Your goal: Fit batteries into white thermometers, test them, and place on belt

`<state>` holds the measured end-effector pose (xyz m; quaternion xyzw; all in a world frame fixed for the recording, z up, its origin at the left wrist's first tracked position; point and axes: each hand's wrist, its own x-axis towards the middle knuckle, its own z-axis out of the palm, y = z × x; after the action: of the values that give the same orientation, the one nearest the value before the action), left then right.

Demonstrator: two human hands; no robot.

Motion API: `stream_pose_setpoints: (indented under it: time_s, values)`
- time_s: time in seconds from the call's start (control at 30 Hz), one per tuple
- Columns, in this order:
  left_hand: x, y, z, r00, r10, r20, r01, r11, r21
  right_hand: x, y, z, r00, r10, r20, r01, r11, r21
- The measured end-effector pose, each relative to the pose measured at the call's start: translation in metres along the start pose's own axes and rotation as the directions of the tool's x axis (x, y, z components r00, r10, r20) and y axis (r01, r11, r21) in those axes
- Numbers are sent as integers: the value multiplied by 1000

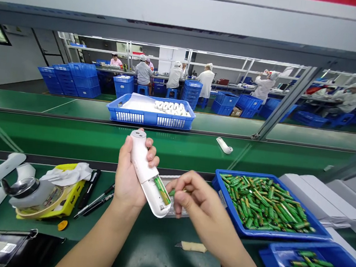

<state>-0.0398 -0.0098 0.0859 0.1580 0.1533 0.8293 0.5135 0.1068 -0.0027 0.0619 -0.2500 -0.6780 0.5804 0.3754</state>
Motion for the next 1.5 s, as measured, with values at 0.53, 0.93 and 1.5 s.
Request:
stream_pose_setpoints:
  time_s: [0.53, 0.93, 1.5]
  values:
    - [-16, -21, -1, 999, -11, 35, 3, 977, 212, -5, 2, 2, 936, -284, -209, 179, 893, -413]
    - [-13, -19, 0, 980, 54, 191, -93, 976, 198, -4, 7, 0, 861, -474, -185, 285, 750, -596]
    - [-7, 7, -14, 859, -145, 491, -142, 854, 500, -9, -14, 14, 988, 125, 89, -143, 962, 234]
